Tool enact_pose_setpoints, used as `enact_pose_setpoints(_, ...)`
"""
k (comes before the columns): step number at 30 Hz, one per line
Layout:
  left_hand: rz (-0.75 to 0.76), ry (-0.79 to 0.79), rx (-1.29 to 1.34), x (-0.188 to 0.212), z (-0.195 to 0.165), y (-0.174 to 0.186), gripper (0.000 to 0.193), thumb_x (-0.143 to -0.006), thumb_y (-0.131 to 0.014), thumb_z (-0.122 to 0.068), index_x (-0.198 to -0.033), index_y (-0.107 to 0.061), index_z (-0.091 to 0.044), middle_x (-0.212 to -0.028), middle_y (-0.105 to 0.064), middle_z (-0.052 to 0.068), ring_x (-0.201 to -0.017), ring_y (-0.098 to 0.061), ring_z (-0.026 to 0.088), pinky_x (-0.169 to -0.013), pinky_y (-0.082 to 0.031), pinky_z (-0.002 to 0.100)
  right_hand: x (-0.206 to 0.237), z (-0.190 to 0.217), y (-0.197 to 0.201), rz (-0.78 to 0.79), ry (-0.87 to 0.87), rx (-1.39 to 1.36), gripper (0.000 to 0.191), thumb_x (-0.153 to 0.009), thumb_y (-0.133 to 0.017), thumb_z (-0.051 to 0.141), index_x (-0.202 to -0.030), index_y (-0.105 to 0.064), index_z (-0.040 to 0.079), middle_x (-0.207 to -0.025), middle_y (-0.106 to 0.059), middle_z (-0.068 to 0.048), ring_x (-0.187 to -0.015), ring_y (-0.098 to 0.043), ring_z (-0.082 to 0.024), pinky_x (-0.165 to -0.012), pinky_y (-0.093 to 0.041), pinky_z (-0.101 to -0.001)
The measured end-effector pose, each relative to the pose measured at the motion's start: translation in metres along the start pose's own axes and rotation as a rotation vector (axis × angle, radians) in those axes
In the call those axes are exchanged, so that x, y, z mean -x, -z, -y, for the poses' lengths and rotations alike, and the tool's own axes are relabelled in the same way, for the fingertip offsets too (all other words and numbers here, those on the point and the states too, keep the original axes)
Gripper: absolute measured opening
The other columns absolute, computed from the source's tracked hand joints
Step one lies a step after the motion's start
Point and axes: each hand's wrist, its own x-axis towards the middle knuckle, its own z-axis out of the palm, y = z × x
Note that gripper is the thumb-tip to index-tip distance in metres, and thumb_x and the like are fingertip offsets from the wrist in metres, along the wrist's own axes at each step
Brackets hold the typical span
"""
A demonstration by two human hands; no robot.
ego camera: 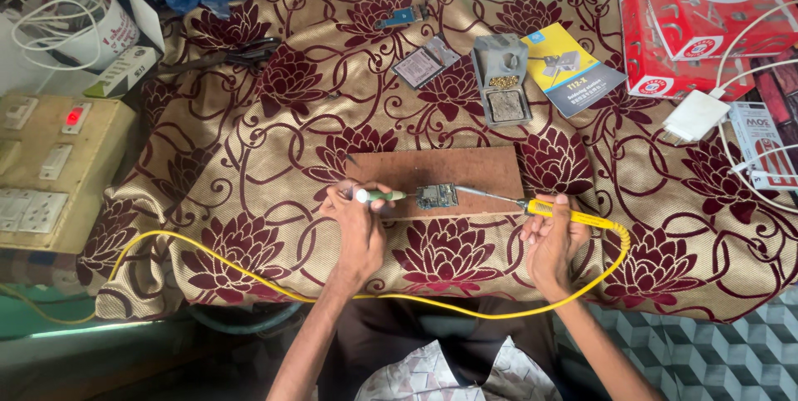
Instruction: The person solders a small circuit board using a soldering iron and solder wire. They repeatedly apply heat and solder to specific points on the board while holding it steady with their other hand.
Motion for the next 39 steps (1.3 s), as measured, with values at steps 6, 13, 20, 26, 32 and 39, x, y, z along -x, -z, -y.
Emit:
enact_pose_setpoints(6, 0.033, -0.058, -0.023, 0.002, 0.005, -0.003, 0.028, -0.078, -0.049, 0.004, -0.100, -0.057, -0.010, -0.098, -0.071, -0.005, -0.108, -0.041, 0.022, -0.096, -0.020, 0.043, 0.000, -0.002, 0.002, 0.042, 0.015, 0.007, 0.031, -0.111, -0.052, 0.027, -0.102, -0.062, -0.001, -0.064, -0.048, -0.002, -0.049, -0.048, -0.012, -0.046, -0.037, -0.0233)
enact_pose_setpoints(13, 0.049, 0.017, -0.027, 0.000, 0.001, -0.002, 0.030, -0.082, -0.048, 0.004, -0.103, -0.064, -0.011, -0.091, -0.069, -0.006, -0.104, -0.042, 0.020, -0.095, -0.021, 0.043, 0.000, 0.000, 0.001, 0.073, 0.056, 0.067, 0.032, -0.112, -0.051, 0.026, -0.101, -0.062, -0.002, -0.064, -0.048, -0.003, -0.049, -0.048, -0.011, -0.045, -0.038, -0.0239)
enact_pose_setpoints(20, 0.031, -0.009, -0.027, -0.003, -0.005, 0.002, 0.021, -0.088, -0.052, 0.002, -0.102, -0.061, -0.010, -0.102, -0.070, -0.004, -0.109, -0.040, 0.021, -0.096, -0.020, 0.043, -0.001, -0.002, 0.001, -0.028, -0.003, -0.052, 0.032, -0.109, -0.054, 0.029, -0.096, -0.061, 0.001, -0.062, -0.046, -0.002, -0.047, -0.046, -0.012, -0.044, -0.038, -0.0239)
enact_pose_setpoints(26, 0.031, 0.008, -0.048, -0.001, -0.004, 0.001, 0.031, -0.083, -0.052, 0.003, -0.107, -0.065, -0.011, -0.102, -0.067, 0.000, -0.111, -0.039, 0.023, -0.097, -0.019, 0.044, -0.003, -0.007, 0.006, -0.048, 0.012, -0.050, 0.031, -0.109, -0.054, 0.026, -0.090, -0.060, 0.001, -0.062, -0.045, -0.002, -0.048, -0.043, -0.011, -0.043, -0.036, -0.0240)
enact_pose_setpoints(32, 0.049, 0.031, -0.031, -0.002, -0.002, -0.001, 0.034, -0.080, -0.050, 0.004, -0.107, -0.064, -0.011, -0.093, -0.069, -0.004, -0.109, -0.040, 0.022, -0.097, -0.020, 0.044, -0.003, -0.009, 0.009, -0.056, 0.028, -0.042, 0.029, -0.108, -0.055, 0.022, -0.091, -0.062, 0.000, -0.065, -0.046, 0.000, -0.054, -0.043, -0.008, -0.047, -0.038, -0.0239)
enact_pose_setpoints(39, 0.045, 0.012, -0.039, -0.001, 0.001, -0.003, 0.034, -0.078, -0.050, 0.005, -0.104, -0.064, -0.011, -0.094, -0.069, -0.005, -0.109, -0.042, 0.020, -0.097, -0.020, 0.042, -0.004, -0.007, 0.005, -0.037, 0.047, -0.034, 0.027, -0.107, -0.056, 0.020, -0.089, -0.061, 0.000, -0.065, -0.044, 0.001, -0.056, -0.043, -0.007, -0.048, -0.038, -0.0231)
